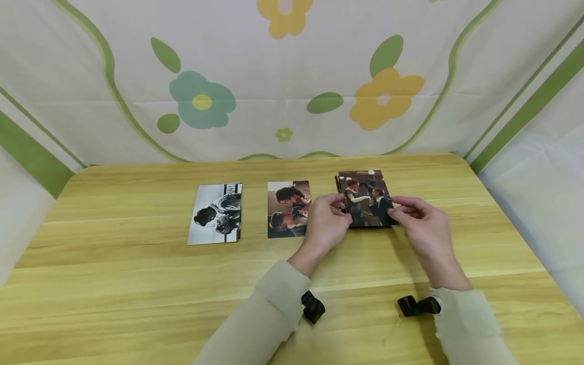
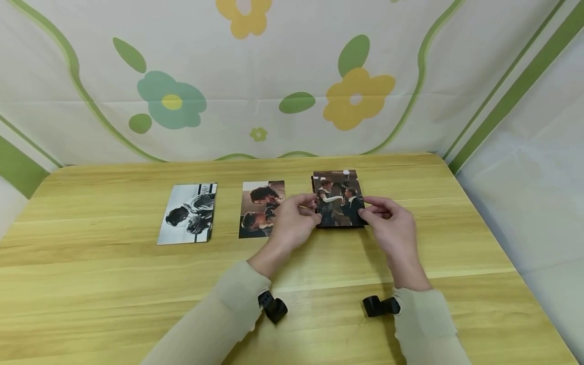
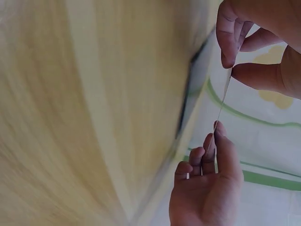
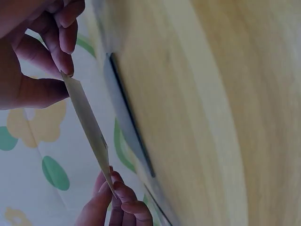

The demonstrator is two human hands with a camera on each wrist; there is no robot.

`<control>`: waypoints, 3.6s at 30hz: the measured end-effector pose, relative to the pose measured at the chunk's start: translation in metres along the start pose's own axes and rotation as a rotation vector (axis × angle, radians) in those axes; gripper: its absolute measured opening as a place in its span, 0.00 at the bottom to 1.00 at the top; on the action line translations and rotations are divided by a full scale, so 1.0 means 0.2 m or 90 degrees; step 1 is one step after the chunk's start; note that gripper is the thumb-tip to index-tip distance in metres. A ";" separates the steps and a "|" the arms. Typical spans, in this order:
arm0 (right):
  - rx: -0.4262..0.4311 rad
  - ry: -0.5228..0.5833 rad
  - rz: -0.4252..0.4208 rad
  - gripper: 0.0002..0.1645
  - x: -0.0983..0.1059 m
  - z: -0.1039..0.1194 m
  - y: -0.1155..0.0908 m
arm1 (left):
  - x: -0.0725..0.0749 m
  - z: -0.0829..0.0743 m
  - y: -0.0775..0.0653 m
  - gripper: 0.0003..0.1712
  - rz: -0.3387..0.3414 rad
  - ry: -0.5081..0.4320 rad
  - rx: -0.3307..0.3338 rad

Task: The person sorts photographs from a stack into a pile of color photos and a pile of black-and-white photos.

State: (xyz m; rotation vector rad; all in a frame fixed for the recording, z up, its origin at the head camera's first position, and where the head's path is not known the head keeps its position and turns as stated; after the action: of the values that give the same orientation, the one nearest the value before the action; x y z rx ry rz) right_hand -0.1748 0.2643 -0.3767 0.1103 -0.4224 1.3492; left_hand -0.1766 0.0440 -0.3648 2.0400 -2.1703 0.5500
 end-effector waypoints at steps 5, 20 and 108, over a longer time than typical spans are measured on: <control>-0.024 -0.044 0.041 0.26 -0.03 -0.04 0.02 | -0.04 0.05 0.04 0.28 0.007 0.021 0.021; 0.005 -0.189 0.027 0.25 -0.07 -0.02 0.06 | -0.07 0.07 0.05 0.31 -0.024 0.087 0.006; -0.028 0.011 0.269 0.41 -0.64 0.23 -0.15 | 0.59 0.29 -0.11 0.41 -0.080 0.141 0.100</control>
State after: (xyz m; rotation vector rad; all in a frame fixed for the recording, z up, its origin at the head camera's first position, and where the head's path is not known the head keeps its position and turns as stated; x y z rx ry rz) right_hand -0.1765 0.1248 -0.3745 -0.0299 -0.4766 1.7526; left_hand -0.1561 -0.0862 -0.3765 2.0606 -1.9132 0.9078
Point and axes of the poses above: each hand's wrist, its own y-axis towards the middle knuckle, its own x-axis out of the back of the hand, z = x × y, the point moved 5 cm from there along y, towards the middle knuckle, and after that the axes turned 6 degrees about y, right-handed, at the moved point
